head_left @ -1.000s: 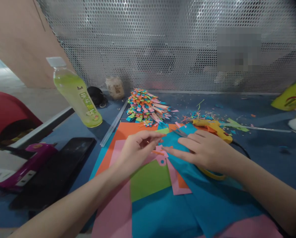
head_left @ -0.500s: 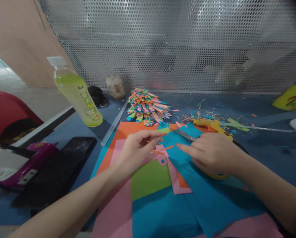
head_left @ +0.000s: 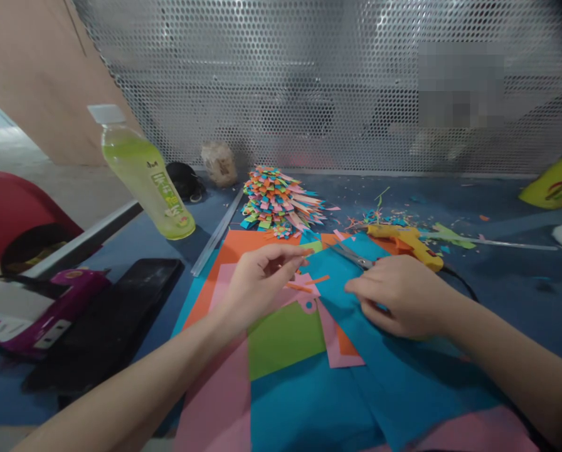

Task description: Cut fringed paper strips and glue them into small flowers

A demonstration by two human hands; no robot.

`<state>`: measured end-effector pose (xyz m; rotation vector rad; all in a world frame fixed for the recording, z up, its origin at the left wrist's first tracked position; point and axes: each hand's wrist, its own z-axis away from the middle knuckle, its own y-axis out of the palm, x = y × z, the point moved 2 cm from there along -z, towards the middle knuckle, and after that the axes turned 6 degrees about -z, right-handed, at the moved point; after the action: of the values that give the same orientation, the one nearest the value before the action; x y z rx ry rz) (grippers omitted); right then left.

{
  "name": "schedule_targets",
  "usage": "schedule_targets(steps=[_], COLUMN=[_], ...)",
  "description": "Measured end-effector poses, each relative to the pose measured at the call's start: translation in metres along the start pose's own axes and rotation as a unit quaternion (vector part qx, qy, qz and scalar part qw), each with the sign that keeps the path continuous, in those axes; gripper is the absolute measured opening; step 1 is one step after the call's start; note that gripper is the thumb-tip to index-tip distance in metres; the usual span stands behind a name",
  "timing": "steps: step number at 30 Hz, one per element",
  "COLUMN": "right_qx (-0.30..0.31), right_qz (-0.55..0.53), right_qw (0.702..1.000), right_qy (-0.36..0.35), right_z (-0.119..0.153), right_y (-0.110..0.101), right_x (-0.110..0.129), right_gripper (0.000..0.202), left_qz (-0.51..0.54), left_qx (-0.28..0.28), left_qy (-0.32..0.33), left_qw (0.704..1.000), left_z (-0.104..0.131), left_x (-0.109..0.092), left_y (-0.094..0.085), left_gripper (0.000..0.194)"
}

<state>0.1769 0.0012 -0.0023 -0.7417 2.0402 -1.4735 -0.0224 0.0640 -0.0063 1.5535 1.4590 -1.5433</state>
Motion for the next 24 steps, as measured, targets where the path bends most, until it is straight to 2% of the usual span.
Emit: schedule_targets(steps=[3, 7, 12, 15, 19, 24], right_qx=[0.004, -0.064, -0.102, -0.099, -0.091, -0.080], right_qz=[-0.073, -0.142, -0.175, -0.202, -0.218, -0.228], right_qw=[0.996, 0.980, 0.974, 0.971, 0.966, 0.965], right_qy=[0.043, 0.125, 0.101, 0.087, 0.106, 0.103], right_z=[-0.005, -0.013, -0.020, -0.022, -0.023, -0.024], right_y=[0.007, 0.019, 0.027, 0.029, 0.033, 0.033], right_x=[0.009, 0.015, 0.024, 0.028, 0.029, 0.032], right_gripper=[0.020, 0.017, 0.024, 0.034, 0.029, 0.019], left_qz=[0.006, 0.008, 0.014, 0.032, 0.019, 0.026], left_qx=[-0.023, -0.042, -0.027, -0.017, -0.023, -0.033], left_qy=[0.001, 0.000, -0.001, -0.012, -0.004, 0.010], left_qw=[1.000, 0.999, 1.000, 0.999, 1.000, 0.999], left_z=[-0.002, -0.003, -0.002, -0.001, -0.001, -0.001], left_x=[0.003, 0.004, 0.004, 0.005, 0.006, 0.007], left_y=[0.000, -0.001, 0.000, 0.001, -0.001, -0.003], left_gripper=[0.011, 0.011, 0.016, 0.018, 0.012, 0.014])
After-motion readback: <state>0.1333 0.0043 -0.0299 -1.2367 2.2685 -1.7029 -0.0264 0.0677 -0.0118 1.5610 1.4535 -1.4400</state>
